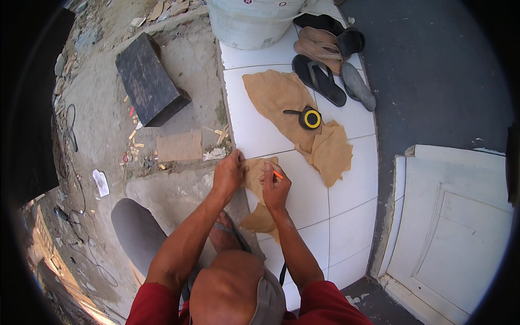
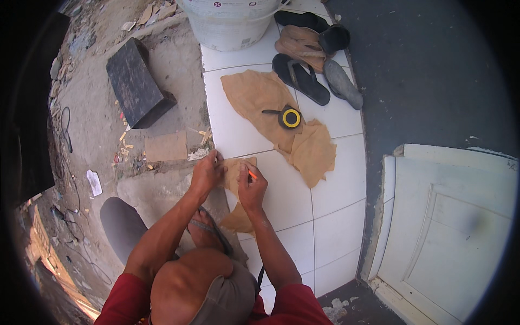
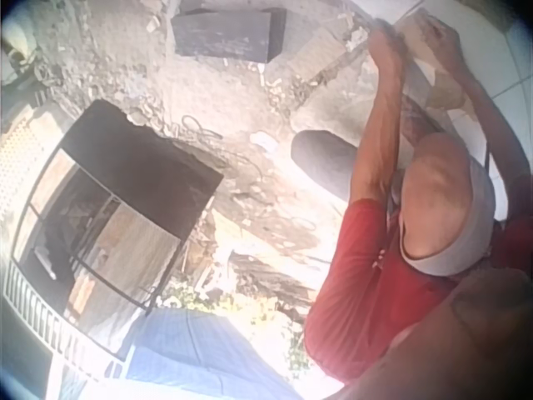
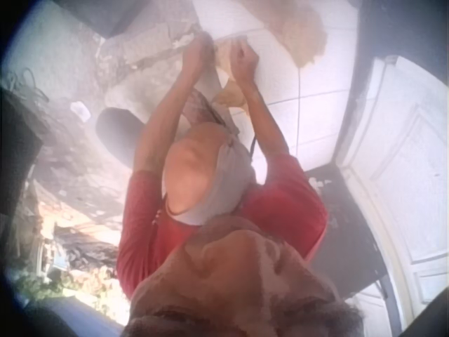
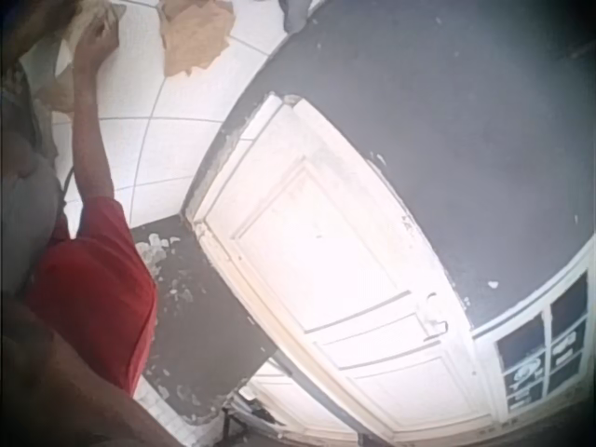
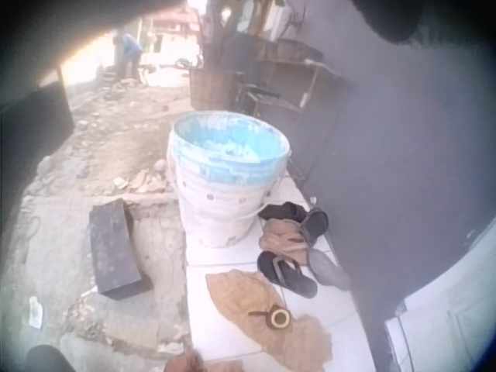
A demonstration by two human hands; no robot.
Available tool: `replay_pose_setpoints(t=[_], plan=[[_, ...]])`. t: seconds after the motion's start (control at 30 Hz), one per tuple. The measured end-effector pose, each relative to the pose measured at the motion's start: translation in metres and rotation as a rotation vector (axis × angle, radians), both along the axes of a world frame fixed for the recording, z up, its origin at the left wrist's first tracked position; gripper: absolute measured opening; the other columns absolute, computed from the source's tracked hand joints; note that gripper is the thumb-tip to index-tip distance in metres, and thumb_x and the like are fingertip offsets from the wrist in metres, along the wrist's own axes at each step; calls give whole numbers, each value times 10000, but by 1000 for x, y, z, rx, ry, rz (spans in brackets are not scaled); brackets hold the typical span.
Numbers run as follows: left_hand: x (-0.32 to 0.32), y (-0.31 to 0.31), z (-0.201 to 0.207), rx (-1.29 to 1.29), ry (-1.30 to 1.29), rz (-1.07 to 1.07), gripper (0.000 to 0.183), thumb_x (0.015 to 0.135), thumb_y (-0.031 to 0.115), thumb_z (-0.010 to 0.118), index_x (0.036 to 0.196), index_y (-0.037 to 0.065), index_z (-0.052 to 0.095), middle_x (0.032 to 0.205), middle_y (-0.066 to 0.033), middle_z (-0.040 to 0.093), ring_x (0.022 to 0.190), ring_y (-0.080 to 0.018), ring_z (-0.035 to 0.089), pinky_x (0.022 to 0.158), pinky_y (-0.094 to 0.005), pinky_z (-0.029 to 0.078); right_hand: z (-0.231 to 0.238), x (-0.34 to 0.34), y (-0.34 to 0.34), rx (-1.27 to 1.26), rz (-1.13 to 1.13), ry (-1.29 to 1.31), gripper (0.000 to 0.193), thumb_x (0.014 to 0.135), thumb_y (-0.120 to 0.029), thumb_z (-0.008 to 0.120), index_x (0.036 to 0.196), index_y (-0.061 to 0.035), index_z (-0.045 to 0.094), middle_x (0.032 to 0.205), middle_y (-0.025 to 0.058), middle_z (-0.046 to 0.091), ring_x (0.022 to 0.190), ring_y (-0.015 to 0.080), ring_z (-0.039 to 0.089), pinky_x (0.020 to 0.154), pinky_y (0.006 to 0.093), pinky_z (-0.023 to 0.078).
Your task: The person picks up a piece of cardboard from a construction site and carries it to a tiled area. They sit on the floor and use a utility knife to cut the cardboard into smaller pieces.
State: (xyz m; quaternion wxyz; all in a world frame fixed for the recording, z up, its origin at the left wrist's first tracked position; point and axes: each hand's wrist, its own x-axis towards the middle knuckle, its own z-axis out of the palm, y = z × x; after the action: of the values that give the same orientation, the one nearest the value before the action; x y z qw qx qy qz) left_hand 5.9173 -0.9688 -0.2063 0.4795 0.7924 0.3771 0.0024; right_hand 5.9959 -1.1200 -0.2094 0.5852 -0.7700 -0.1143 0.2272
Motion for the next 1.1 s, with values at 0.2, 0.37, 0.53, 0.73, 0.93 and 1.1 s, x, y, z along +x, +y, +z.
replay_pose_setpoints(t=[0.2,0.37,0.53,0.73,0.93,1.1], plan=[[0,1,-4,-43,-32,59,302,882,119,849,1054,50,611,828,-200,697,809,-386,702,743,-488,535,-28,-8,-17,-17,-30,73,211,1030,-55,729,1195,76,716,925,94,755,770,104,699,688,258,586],[1,0,-5,-82,-47,73,301,890,123,847,1069,49,616,758,-168,642,711,-302,640,697,-446,515,-29,8,-13,-3,-61,-44,146,988,-56,768,1087,46,735,888,69,760,737,94,671,666,270,563],[-4,-3,-5,-83,-69,124,286,899,111,838,1065,45,614,743,-139,621,696,-252,604,682,-427,503,-12,-4,-7,-108,78,-71,129,977,-66,791,995,41,722,886,57,747,755,85,648,688,262,546],[-2,-2,-6,-124,-121,122,283,900,91,838,1071,51,615,733,-119,609,682,-214,583,665,-395,504,-28,-3,-10,-123,58,-148,145,947,-78,823,946,22,717,835,44,742,742,81,638,662,274,541],[-7,3,-13,-154,-98,96,276,909,105,817,1069,59,597,724,-150,656,707,-322,672,697,-460,514,-25,-2,-7,-153,141,-225,150,885,-81,846,910,-9,717,789,86,759,673,115,676,627,318,562],[-8,1,-18,-174,-122,119,269,912,87,810,1067,55,593,722,-140,638,692,-284,649,688,-445,508,-23,-2,-4,-137,117,-181,113,893,-63,817,916,-4,722,788,76,754,685,104,671,625,310,555]])
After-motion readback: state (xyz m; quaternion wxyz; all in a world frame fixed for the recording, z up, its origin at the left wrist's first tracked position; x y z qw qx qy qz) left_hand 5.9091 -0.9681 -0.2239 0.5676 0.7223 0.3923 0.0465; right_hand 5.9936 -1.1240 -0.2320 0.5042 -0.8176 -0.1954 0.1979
